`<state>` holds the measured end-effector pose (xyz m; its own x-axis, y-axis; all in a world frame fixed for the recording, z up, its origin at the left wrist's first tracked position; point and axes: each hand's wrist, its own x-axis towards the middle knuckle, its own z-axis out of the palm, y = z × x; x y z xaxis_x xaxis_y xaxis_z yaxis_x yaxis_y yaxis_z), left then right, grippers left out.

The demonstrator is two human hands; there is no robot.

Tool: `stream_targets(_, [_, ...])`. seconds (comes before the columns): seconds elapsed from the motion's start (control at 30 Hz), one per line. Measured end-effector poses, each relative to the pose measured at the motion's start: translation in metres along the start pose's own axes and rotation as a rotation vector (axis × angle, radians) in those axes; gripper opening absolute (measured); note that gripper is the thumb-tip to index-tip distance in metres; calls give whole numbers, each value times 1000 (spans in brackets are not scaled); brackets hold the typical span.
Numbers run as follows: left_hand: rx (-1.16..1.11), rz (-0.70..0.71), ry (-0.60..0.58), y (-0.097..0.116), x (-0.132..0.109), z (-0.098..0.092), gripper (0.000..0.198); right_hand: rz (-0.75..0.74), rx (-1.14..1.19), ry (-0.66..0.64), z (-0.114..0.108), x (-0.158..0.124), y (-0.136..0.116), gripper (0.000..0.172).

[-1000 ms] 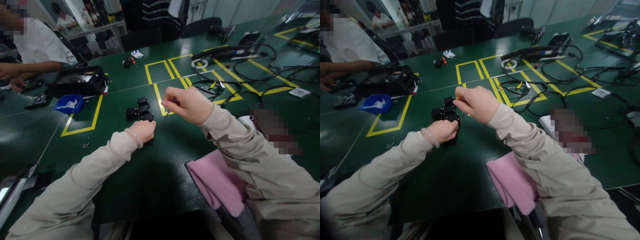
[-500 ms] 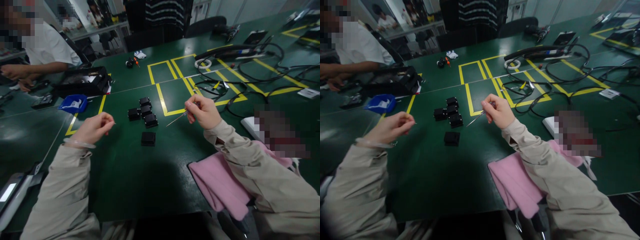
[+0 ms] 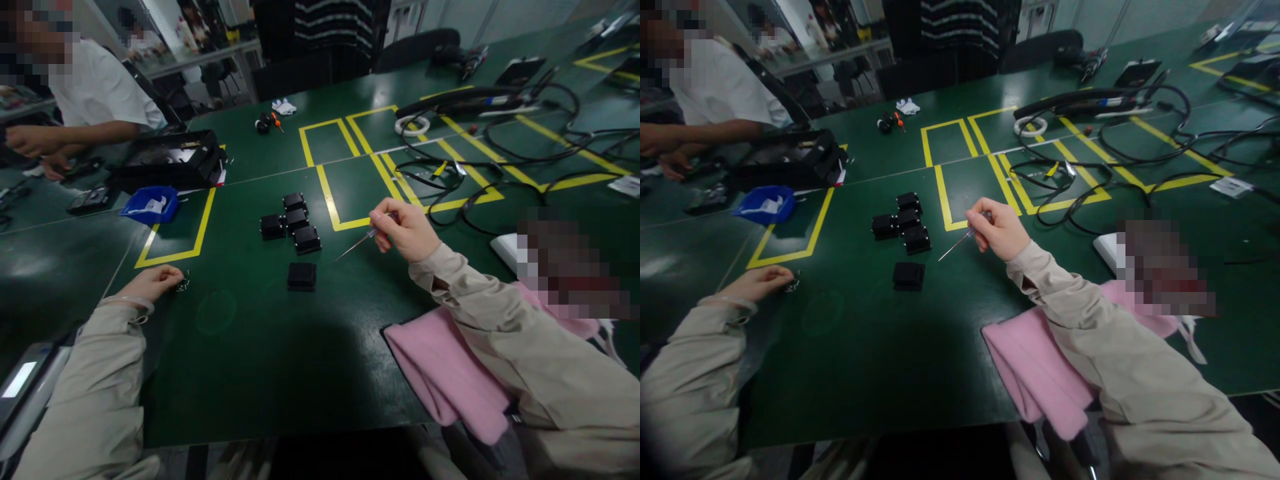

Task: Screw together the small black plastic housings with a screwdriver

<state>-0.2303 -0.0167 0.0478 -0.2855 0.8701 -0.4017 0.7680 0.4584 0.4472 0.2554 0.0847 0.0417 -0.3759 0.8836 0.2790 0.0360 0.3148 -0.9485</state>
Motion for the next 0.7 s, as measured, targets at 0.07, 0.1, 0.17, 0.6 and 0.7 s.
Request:
stream_targets(0.07, [9,-23,19,-2,0,0,26,6,4,-2,0,0,1,34])
stream_targets(0.1, [30,-19,31,-2,-1,0,23,9,6,-3,0,0,1,34])
stream_targets(0.17, [88,48,78,-2,-1,1,20,12,12,-1,0,0,2,35])
stream_targets(0.6, [442,218,168,16,-9,12,24,190,383,-13,-1,2,13,29])
stream_targets(0.7, [448,323,258,42,-24,18,29,244,543,-43,4,1,14,26])
